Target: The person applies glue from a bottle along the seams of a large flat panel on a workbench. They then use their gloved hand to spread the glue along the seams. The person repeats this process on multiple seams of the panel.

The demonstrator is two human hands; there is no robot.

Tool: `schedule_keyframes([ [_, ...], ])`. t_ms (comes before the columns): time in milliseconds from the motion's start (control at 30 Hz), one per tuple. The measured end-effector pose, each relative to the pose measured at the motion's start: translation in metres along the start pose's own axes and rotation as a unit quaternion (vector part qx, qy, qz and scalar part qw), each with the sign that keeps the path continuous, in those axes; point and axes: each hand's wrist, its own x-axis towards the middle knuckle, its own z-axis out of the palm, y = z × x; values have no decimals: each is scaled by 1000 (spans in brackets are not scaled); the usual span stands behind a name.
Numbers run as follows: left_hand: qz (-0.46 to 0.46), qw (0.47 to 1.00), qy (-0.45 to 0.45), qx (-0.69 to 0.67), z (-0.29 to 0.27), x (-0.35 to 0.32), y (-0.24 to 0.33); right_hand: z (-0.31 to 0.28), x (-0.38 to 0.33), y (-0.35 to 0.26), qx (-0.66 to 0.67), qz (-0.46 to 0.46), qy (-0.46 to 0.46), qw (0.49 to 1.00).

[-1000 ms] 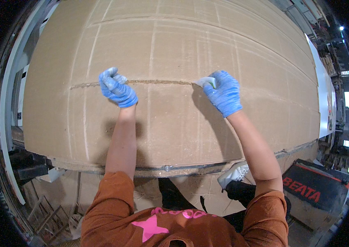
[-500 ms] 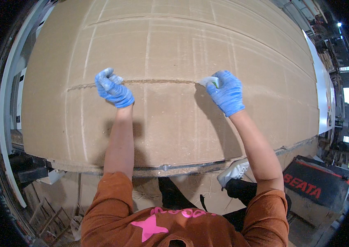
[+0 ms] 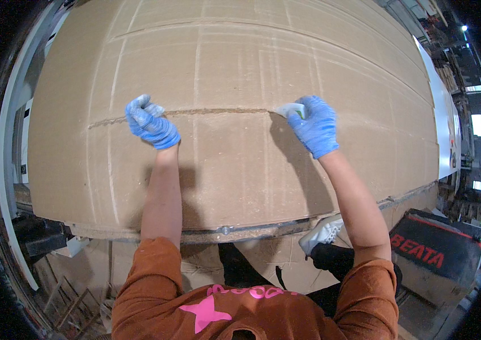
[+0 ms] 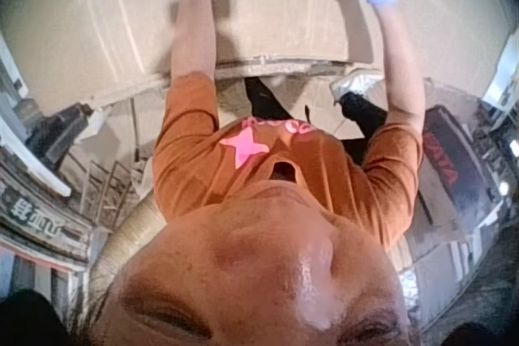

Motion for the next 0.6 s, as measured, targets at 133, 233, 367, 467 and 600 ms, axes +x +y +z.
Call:
schedule_keyframes([
  [133,4,1000,0,7,1,0,2,7,2,-13,-2,-30,-12,999],
  [233,-3,1000,1,-1,1,1,3,6,3,-20,0,-13,-25,1000],
  [367,-3,1000,1,-1,1,1,3,-6,1,0,-8,30,-3,1000],
  [467,-11,1000,4,1,1,1,5,-13,-1,11,4,67,-3,998],
  [600,-12,999,-11,40,0,1,2,-14,-3,11,-6,47,-1,999],
])
